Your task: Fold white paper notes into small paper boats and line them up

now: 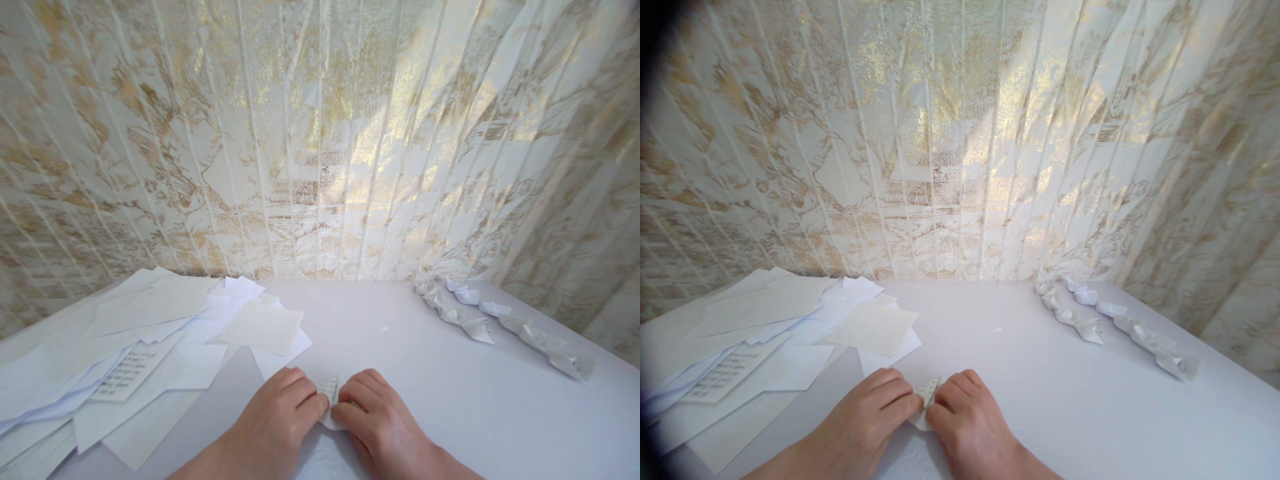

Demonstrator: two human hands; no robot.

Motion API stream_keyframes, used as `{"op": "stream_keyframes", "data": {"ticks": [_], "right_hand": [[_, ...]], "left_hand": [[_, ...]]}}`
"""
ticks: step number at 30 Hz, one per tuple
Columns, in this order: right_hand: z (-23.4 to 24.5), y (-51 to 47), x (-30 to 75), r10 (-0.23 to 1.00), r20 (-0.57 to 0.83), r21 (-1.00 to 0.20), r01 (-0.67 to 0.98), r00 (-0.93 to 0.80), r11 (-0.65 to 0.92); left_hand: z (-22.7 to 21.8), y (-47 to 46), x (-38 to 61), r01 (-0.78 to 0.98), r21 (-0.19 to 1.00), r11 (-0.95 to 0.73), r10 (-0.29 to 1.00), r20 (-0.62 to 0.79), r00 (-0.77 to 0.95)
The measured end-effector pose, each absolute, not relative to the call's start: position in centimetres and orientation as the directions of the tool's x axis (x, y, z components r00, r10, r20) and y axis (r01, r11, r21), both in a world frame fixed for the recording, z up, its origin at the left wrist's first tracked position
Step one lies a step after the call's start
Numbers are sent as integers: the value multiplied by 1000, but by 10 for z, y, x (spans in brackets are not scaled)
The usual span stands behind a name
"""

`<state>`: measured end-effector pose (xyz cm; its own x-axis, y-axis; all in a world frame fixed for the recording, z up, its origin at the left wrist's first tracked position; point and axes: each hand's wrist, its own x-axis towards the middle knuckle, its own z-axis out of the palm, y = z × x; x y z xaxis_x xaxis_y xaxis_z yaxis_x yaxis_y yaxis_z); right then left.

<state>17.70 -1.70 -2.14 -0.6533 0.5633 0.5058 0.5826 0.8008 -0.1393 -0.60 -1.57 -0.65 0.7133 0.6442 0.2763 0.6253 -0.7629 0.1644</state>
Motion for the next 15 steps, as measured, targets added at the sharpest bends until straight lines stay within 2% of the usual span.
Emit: {"op": "stream_keyframes", "data": {"ticks": [3, 7, 12, 15], "right_hand": [[-15, -20, 181, 592, 445, -239, 548, -672, 802], [-7, -22, 189, 609, 385, -340, 507, -693, 792], [-4, -17, 199, 650, 327, -277, 588, -686, 760], [0, -15, 201, 662, 238, -242, 616, -711, 749]], "left_hand": [[-7, -16, -5, 627, 168, -760, 648, 262, 715], [-11, -16, -6, 610, 142, -780, 619, 316, 718], [-21, -16, -9, 609, 85, -789, 599, 326, 731], [-23, -16, -8, 634, 89, -769, 632, 260, 730]]}}
